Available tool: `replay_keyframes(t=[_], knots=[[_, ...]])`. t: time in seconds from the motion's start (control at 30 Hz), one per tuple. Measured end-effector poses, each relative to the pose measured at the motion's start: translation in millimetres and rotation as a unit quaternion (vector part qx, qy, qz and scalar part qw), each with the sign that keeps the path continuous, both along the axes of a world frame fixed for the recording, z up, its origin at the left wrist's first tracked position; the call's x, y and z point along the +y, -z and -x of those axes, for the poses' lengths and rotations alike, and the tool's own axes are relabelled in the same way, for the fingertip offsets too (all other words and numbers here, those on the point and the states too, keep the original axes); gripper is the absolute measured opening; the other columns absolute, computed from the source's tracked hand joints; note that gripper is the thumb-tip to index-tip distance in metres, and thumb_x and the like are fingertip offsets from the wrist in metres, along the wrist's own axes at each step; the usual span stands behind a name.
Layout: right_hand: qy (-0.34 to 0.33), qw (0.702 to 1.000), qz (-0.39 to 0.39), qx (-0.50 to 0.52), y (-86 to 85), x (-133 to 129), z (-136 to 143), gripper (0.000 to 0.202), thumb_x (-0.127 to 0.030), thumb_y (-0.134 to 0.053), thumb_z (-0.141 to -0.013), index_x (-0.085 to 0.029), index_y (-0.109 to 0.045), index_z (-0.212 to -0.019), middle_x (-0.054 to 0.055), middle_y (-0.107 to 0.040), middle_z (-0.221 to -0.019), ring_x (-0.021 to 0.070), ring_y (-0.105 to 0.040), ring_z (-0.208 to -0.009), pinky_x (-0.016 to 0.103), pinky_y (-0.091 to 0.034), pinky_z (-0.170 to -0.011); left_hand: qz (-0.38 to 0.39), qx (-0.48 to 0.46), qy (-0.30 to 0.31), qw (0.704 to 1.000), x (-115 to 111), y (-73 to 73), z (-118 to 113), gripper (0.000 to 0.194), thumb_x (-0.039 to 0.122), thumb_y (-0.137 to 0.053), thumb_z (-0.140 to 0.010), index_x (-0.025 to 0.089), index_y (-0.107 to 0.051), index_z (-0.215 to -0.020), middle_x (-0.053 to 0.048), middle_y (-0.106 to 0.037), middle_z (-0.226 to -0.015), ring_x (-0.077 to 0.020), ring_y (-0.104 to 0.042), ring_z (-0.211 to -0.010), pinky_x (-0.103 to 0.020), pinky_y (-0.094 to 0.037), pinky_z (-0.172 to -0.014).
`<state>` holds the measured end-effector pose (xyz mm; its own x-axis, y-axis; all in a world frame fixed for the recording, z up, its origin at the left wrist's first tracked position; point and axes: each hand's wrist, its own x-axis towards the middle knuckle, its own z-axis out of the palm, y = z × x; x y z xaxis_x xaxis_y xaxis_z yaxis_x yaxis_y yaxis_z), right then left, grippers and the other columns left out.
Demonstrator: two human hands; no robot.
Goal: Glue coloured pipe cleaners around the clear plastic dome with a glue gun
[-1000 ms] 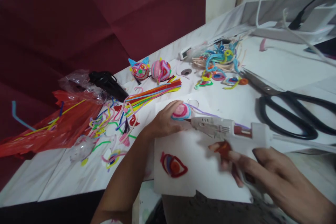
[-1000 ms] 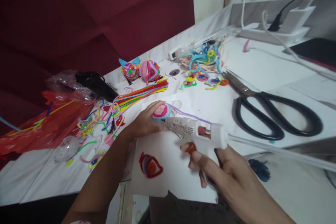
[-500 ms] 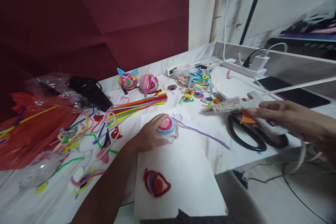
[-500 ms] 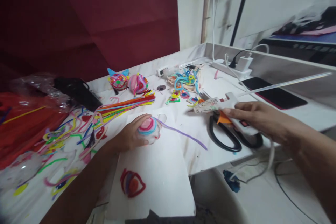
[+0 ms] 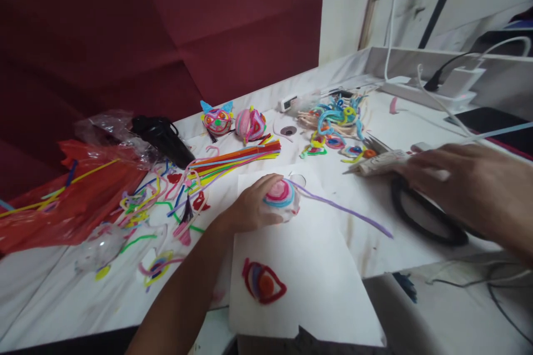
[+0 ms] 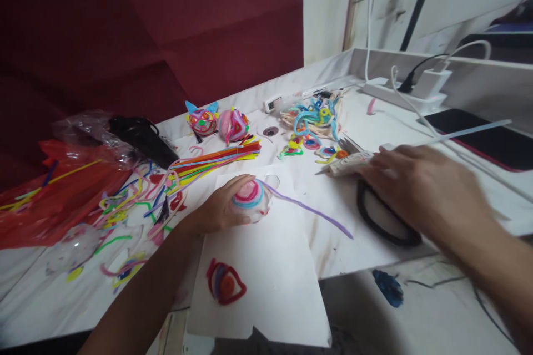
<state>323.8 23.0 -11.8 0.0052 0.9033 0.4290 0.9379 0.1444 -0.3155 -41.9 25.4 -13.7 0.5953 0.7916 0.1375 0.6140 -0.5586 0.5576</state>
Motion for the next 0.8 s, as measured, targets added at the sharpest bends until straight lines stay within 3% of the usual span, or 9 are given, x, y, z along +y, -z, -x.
replay_keyframes(t=[0.07, 0.1, 0.17, 0.27, 0.33, 0.47, 0.8], knots=[[-0.126, 0.99, -0.023, 0.058, 2.9, -11, 36, 0.032, -0.039, -0.047, -0.09, -0.018, -0.071, -0.089, 0.011, -0.072, -0.091, 0.0205, -0.065, -0.079, 0.033, -0.044, -0.064, 0.009, 0.0, -0.007, 1.0, -1, -1.8, -1, 0.086, 0.044, -0.075, -0.069, 0.018, -0.037, -0.142, -0.016, -0.039, -0.148, -0.0327, -0.036, -0.138, -0.046, -0.031, -0.116], [-0.19, 0.978, 0.005, 0.089, 5.2, -14, 54, 0.032, -0.036, -0.045, -0.091, -0.016, -0.069, -0.097, 0.011, -0.072, -0.093, 0.0196, -0.066, -0.077, 0.032, -0.047, -0.064, 0.015, 0.001, -0.012, 1.0, -1, -2.8, -1, 0.087, 0.045, -0.075, -0.069, 0.017, -0.038, -0.142, -0.016, -0.039, -0.148, -0.0327, -0.036, -0.138, -0.046, -0.031, -0.116], [-0.234, 0.967, 0.022, 0.093, 11.0, -15, 85, 0.034, -0.035, -0.045, -0.09, -0.016, -0.065, -0.111, 0.01, -0.071, -0.102, 0.0204, -0.067, -0.084, 0.032, -0.051, -0.069, 0.023, 0.007, -0.018, 1.0, -1, -4.7, -2, 0.088, 0.047, -0.076, -0.069, 0.014, -0.038, -0.142, -0.018, -0.039, -0.148, -0.0328, -0.035, -0.138, -0.046, -0.03, -0.116], [-0.247, 0.965, 0.034, 0.084, 18.3, -12, 115, 0.038, -0.028, -0.041, -0.091, -0.016, -0.058, -0.123, 0.011, -0.07, -0.101, 0.022, -0.067, -0.086, 0.034, -0.052, -0.072, 0.028, 0.015, -0.021, 0.999, -1, -6.0, -3, 0.088, 0.045, -0.076, -0.069, 0.014, -0.037, -0.142, -0.018, -0.038, -0.148, -0.0323, -0.034, -0.139, -0.046, -0.029, -0.117], [-0.253, 0.964, 0.045, 0.073, 19.6, -12, 124, 0.035, -0.023, -0.038, -0.092, -0.018, -0.061, -0.119, 0.009, -0.07, -0.093, 0.0196, -0.066, -0.079, 0.03, -0.05, -0.067, 0.029, 0.015, -0.021, 0.999, -1, -5.8, -2, 0.088, 0.044, -0.077, -0.068, 0.016, -0.037, -0.142, -0.016, -0.038, -0.149, -0.032, -0.034, -0.139, -0.047, -0.029, -0.117], [-0.251, 0.965, 0.064, 0.043, 16.5, -20, 128, 0.033, -0.015, -0.036, -0.091, -0.02, -0.066, -0.104, 0.005, -0.066, -0.081, 0.0163, -0.063, -0.07, 0.025, -0.043, -0.059, 0.038, 0.007, -0.024, 0.999, -1, -6.4, -2, 0.088, 0.042, -0.077, -0.068, 0.018, -0.037, -0.142, -0.015, -0.037, -0.149, -0.0316, -0.033, -0.14, -0.046, -0.029, -0.117], [-0.217, 0.973, 0.077, 0.014, 21.9, -35, 142, 0.024, -0.013, -0.043, -0.09, -0.018, -0.065, -0.096, 0.003, -0.06, -0.07, 0.0164, -0.058, -0.063, 0.027, -0.032, -0.054, 0.065, 0.023, -0.048, 0.996, -4, -15.3, -9, 0.087, 0.036, -0.078, -0.067, 0.016, -0.038, -0.142, -0.014, -0.036, -0.15, -0.0318, -0.032, -0.14, -0.045, -0.028, -0.117]])
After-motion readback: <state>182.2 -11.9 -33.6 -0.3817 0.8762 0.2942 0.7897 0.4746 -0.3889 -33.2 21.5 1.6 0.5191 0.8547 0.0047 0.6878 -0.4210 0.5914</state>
